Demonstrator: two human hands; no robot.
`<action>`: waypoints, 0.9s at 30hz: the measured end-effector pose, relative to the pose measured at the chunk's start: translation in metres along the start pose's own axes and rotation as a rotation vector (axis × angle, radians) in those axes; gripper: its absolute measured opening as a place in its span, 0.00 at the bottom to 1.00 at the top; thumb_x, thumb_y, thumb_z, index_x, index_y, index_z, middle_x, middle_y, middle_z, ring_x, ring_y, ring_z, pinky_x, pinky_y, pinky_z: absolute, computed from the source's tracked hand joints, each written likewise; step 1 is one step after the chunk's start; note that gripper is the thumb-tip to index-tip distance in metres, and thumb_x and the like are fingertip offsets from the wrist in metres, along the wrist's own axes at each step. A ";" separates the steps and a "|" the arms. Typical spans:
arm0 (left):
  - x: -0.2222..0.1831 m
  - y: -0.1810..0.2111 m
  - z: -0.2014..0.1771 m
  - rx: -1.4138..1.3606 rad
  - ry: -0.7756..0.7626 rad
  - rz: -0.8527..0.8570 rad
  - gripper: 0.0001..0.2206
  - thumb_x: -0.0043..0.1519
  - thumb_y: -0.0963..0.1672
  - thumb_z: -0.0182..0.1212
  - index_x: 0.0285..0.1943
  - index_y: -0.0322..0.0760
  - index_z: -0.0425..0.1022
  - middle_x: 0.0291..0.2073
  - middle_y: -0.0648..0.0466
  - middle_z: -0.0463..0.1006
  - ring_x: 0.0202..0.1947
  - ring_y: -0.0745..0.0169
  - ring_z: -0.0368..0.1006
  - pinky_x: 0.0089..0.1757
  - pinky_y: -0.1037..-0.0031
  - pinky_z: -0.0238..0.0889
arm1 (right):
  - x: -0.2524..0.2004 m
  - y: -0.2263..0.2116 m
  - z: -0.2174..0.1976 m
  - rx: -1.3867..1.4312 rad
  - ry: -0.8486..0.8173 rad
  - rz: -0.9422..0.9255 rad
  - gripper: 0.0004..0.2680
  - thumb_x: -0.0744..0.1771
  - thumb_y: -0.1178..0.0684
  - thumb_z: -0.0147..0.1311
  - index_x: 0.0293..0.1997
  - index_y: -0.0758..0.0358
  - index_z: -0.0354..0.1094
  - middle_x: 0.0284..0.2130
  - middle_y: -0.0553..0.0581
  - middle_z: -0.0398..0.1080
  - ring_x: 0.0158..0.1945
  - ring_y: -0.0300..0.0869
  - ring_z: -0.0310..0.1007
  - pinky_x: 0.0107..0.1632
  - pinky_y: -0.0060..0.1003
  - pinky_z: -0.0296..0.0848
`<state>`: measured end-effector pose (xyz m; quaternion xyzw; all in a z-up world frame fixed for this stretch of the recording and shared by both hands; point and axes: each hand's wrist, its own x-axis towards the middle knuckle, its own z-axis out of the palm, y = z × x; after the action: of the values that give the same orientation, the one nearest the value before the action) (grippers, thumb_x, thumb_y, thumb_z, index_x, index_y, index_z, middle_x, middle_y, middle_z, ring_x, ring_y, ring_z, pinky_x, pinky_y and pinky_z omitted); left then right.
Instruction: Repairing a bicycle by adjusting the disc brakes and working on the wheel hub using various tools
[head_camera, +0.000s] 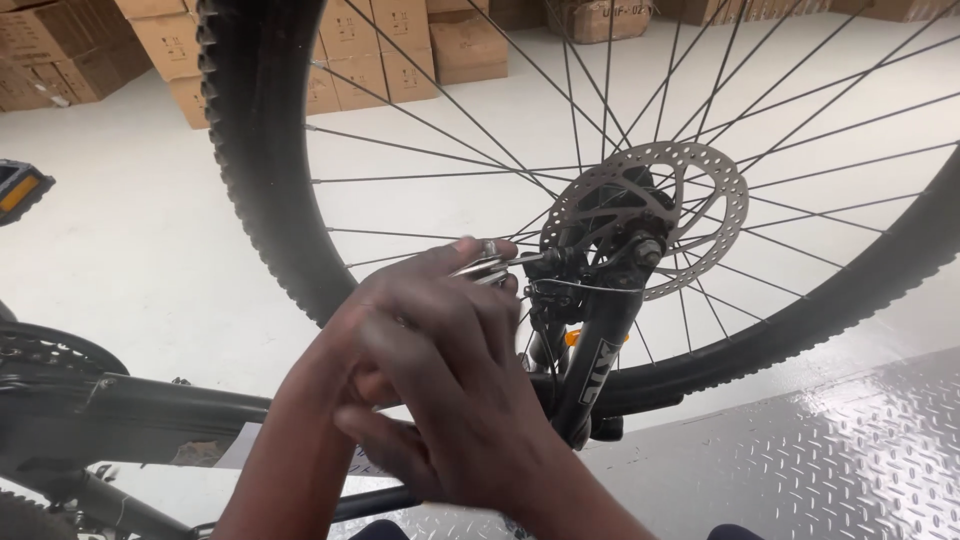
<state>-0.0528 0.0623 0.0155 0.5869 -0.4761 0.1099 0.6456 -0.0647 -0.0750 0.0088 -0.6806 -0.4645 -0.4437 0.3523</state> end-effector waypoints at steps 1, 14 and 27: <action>0.019 -0.002 -0.004 -0.002 0.005 0.006 0.23 0.76 0.48 0.41 0.75 0.28 0.52 0.45 0.43 0.74 0.54 0.46 0.74 0.69 0.46 0.63 | -0.016 -0.004 -0.002 -0.001 -0.006 -0.005 0.14 0.72 0.43 0.43 0.59 0.62 0.60 0.56 0.65 0.63 0.53 0.56 0.62 0.55 0.51 0.62; 0.093 0.022 -0.006 0.223 0.238 -1.064 0.09 0.62 0.40 0.53 0.49 0.33 0.73 0.32 0.47 0.71 0.26 0.59 0.65 0.27 0.74 0.54 | -0.116 0.062 -0.021 0.025 0.129 1.095 0.17 0.67 0.44 0.49 0.57 0.62 0.56 0.43 0.57 0.68 0.46 0.47 0.69 0.47 0.44 0.69; -0.016 -0.106 0.036 0.418 0.412 -0.414 0.09 0.67 0.50 0.55 0.46 0.45 0.69 0.33 0.62 0.68 0.29 0.73 0.57 0.34 0.77 0.54 | -0.128 0.074 -0.023 0.260 0.058 0.991 0.13 0.69 0.47 0.44 0.56 0.60 0.48 0.44 0.58 0.74 0.44 0.46 0.78 0.44 0.42 0.76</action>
<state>-0.0049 0.0079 -0.0708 0.7559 -0.1743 0.1879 0.6024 -0.0237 -0.1598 -0.1077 -0.7570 -0.1273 -0.1807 0.6149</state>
